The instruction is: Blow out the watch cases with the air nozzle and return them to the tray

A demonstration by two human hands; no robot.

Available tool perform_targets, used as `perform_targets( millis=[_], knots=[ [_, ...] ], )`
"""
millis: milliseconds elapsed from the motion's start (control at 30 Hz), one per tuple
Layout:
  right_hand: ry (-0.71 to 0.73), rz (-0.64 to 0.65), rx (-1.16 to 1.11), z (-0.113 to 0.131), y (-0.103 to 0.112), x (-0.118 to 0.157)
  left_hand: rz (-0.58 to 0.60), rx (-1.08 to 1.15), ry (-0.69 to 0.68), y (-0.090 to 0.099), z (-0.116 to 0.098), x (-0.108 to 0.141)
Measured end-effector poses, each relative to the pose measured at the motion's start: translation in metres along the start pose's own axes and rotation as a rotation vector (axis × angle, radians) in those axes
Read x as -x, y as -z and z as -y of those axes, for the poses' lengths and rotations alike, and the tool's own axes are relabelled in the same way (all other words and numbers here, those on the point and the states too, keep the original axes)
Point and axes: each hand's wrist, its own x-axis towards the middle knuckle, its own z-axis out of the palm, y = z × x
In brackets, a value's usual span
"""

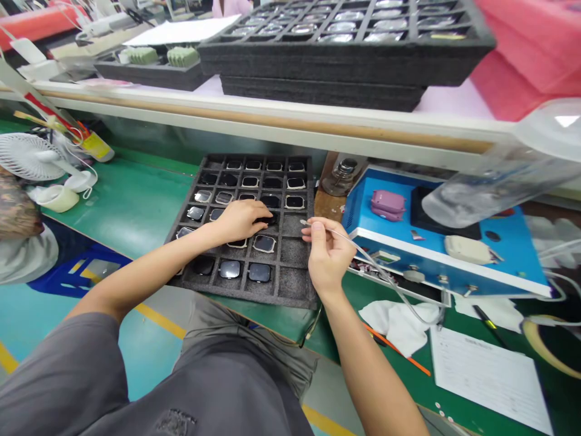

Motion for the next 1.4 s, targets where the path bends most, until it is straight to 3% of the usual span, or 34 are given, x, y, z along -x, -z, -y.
perform_targets(
  millis=[333, 467, 533, 600, 700, 767, 967, 1400],
  knots=[
    [0.001, 0.017, -0.017, 0.001, -0.001, -0.003, -0.021, 0.015, -0.006, 0.0, 0.001, 0.003],
    [0.002, 0.003, -0.04, 0.002, -0.003, -0.003, -0.137, 0.173, 0.097, 0.0, 0.0, 0.001],
    [0.013, -0.006, -0.065, 0.003, -0.004, -0.003, -0.239, 0.358, 0.178, 0.001, -0.004, -0.003],
    [0.035, -0.001, -0.082, 0.003, -0.005, -0.002, -0.297, 0.703, 0.257, 0.001, -0.012, -0.008],
    [0.086, 0.029, -0.068, 0.002, -0.005, -0.002, -0.281, 1.261, 0.353, 0.0, -0.029, -0.012],
    [0.113, 0.056, -0.061, 0.001, -0.004, -0.001, -0.256, 1.428, 0.383, -0.002, -0.04, -0.011],
    [0.158, 0.119, -0.038, 0.0, -0.001, 0.0, -0.24, 1.475, 0.356, -0.01, -0.05, -0.006],
    [0.178, 0.102, -0.044, -0.003, 0.002, 0.002, -0.23, 1.511, 0.33, -0.012, -0.05, -0.006]
  ],
)
